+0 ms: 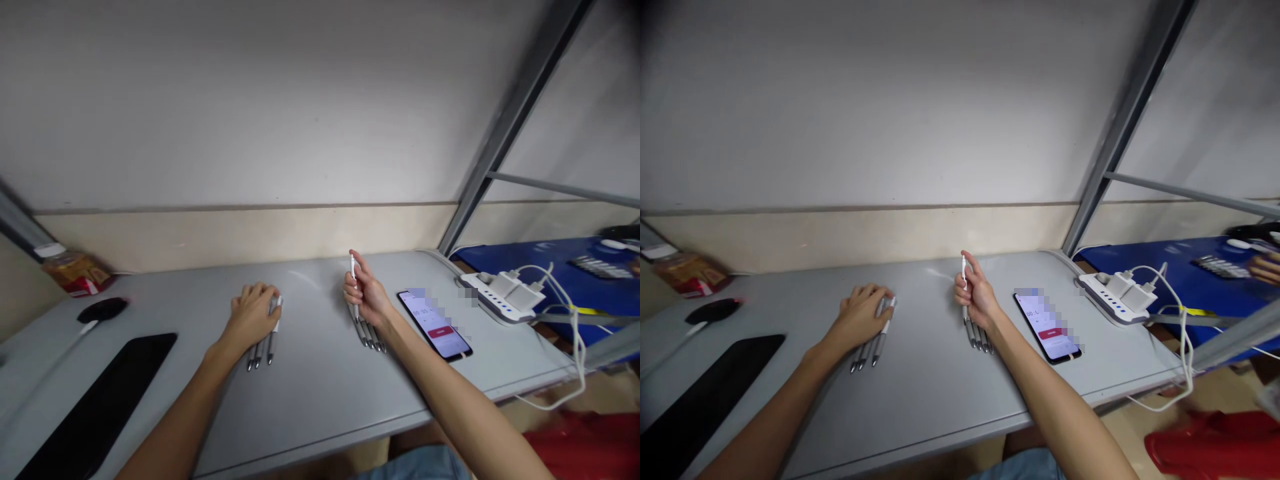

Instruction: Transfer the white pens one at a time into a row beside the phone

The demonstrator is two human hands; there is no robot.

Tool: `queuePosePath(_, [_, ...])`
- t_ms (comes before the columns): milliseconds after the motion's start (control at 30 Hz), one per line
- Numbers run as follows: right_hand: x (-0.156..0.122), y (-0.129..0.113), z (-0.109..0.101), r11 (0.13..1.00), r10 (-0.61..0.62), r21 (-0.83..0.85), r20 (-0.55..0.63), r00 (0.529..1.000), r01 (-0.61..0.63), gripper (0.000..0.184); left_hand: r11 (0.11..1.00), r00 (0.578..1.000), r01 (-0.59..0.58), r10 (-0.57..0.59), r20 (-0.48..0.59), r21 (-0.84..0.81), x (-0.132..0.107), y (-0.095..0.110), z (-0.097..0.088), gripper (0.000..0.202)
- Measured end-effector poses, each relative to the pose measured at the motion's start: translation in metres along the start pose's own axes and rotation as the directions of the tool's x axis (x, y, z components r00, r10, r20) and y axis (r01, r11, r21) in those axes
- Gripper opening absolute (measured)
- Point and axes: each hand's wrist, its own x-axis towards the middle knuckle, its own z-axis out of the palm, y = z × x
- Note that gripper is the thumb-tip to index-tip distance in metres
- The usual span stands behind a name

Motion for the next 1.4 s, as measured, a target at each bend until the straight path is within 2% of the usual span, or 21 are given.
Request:
queuePosePath(200, [0.001, 0.002, -0.002, 1.0, 0.001, -0.002, 0.013, 1.0, -0.001, 0.036, 1.0, 1.0, -0.021, 0.022, -0.013, 0.012, -0.002, 0.004, 0.003, 0.023])
queuePosePath(533, [0.001, 0.0, -0.002, 0.999, -0.016, 0.039, 0.019, 1.0, 0.015, 0.039, 0.996, 0.997, -0.077, 0.076, -0.03, -0.048, -0.003, 0.011, 0.003, 0.021])
queuePosePath(900, [-0.001, -0.001, 0.002, 0.998, -0.019, 0.064, 0.012, 1.0, 0.018, 0.03, 0.995, 0.995, -0.083, 0.086, 0.054, -0.053, -0.006, 0.019, -0.003, 0.016])
queuePosePath(1267, [0.001, 0.002, 0.001, 1.0, -0.008, 0.022, 0.003, 1.0, 0.008, 0.024, 0.996, 0.994, -0.092, 0.093, 0.061, -0.015, -0.007, 0.021, -0.002, 0.019])
queuePosePath(1400, [0.0, 0.007, 0.002, 0.994, 0.037, -0.102, 0.015, 0.999, -0.036, 0.024, 0.995, 0.994, -0.096, 0.096, 0.056, -0.012, -0.007, 0.021, -0.002, 0.019])
